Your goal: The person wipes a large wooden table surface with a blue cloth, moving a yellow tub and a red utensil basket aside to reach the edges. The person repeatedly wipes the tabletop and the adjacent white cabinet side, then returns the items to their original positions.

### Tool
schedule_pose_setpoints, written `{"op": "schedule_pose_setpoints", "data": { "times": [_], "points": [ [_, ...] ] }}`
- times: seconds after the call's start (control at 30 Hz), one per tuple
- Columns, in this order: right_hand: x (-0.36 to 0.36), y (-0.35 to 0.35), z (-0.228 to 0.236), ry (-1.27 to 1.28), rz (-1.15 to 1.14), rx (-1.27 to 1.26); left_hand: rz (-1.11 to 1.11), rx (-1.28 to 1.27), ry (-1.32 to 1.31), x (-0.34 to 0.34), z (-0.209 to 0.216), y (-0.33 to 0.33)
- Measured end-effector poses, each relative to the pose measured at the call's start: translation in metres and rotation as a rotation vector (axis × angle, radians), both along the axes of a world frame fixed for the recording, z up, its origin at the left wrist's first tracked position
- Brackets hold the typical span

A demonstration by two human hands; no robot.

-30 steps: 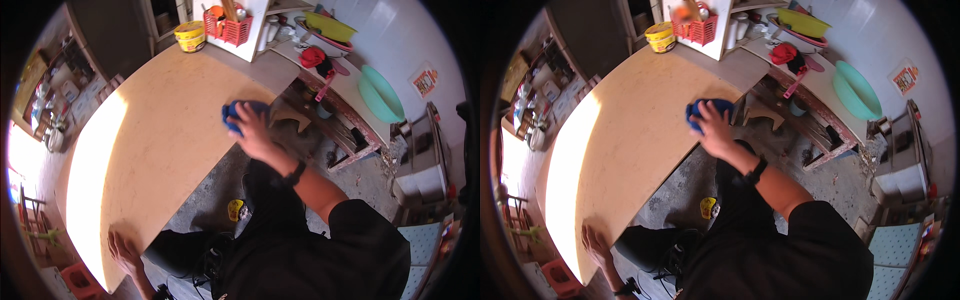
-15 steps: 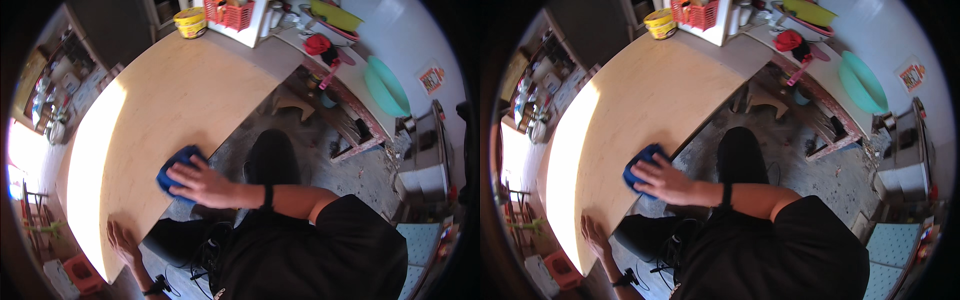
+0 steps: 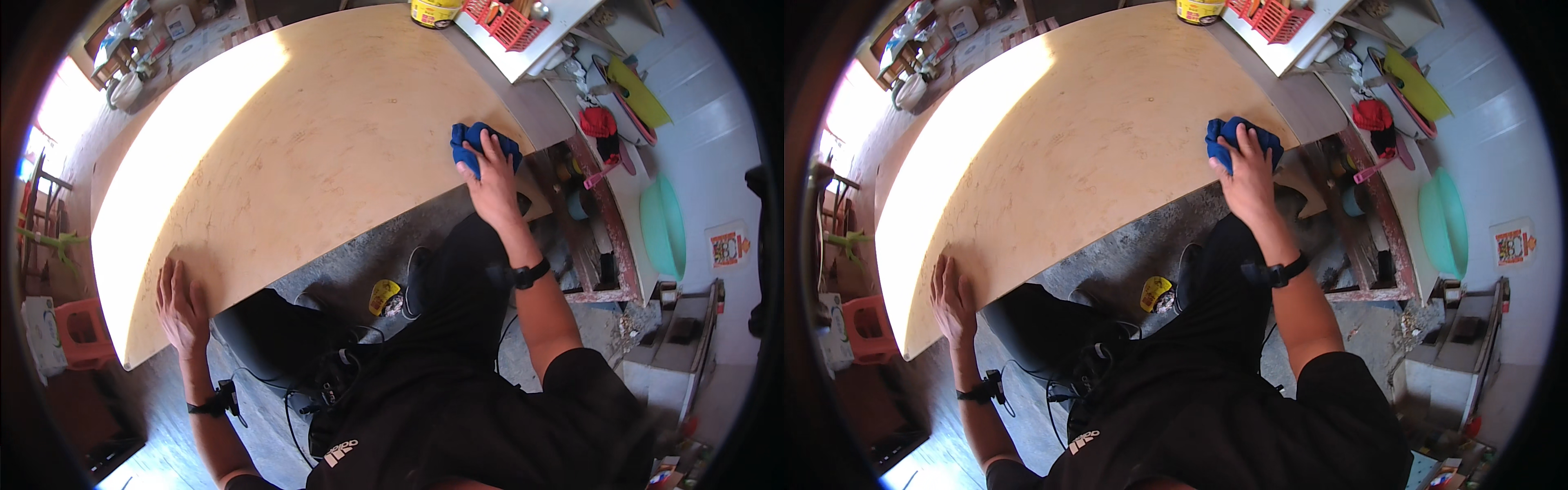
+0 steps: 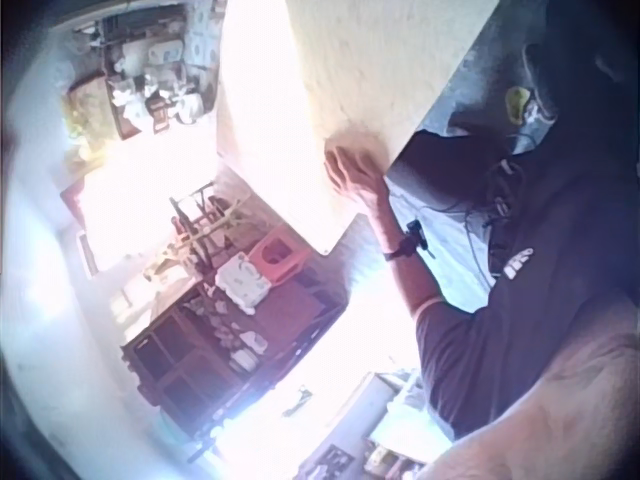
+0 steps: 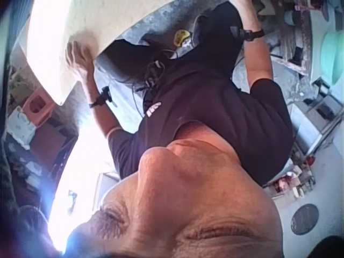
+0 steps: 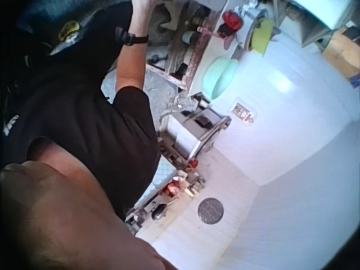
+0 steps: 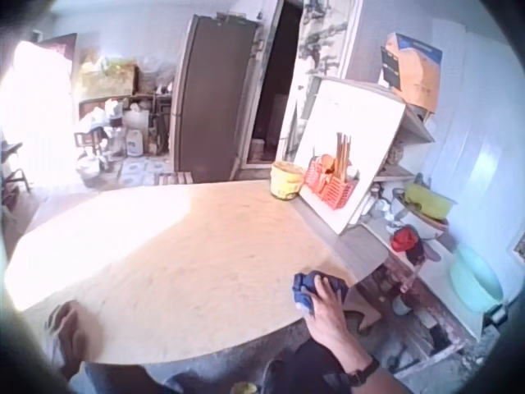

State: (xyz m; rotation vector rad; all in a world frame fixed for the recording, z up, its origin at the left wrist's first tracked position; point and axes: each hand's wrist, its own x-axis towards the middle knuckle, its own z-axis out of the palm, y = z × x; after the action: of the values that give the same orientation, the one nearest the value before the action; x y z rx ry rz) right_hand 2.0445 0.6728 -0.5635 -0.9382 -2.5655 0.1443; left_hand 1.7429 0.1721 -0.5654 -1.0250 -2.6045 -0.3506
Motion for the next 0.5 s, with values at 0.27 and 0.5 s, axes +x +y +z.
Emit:
{"op": "schedule_pose_setpoints", "data": {
  "times": [0.27, 0.5],
  "points": [
    [-0.066, -0.126, 0.005, 0.015, 0.366, 0.017, 0.050, -0.010, -0.004, 0.004, 0.003, 0.003],
    [-0.131, -0.236, 0.024, 0.070, 0.779, -0.315, 0.068, -0.004, -0.007, 0.005, 0.008, 0.003]
  ]
}}
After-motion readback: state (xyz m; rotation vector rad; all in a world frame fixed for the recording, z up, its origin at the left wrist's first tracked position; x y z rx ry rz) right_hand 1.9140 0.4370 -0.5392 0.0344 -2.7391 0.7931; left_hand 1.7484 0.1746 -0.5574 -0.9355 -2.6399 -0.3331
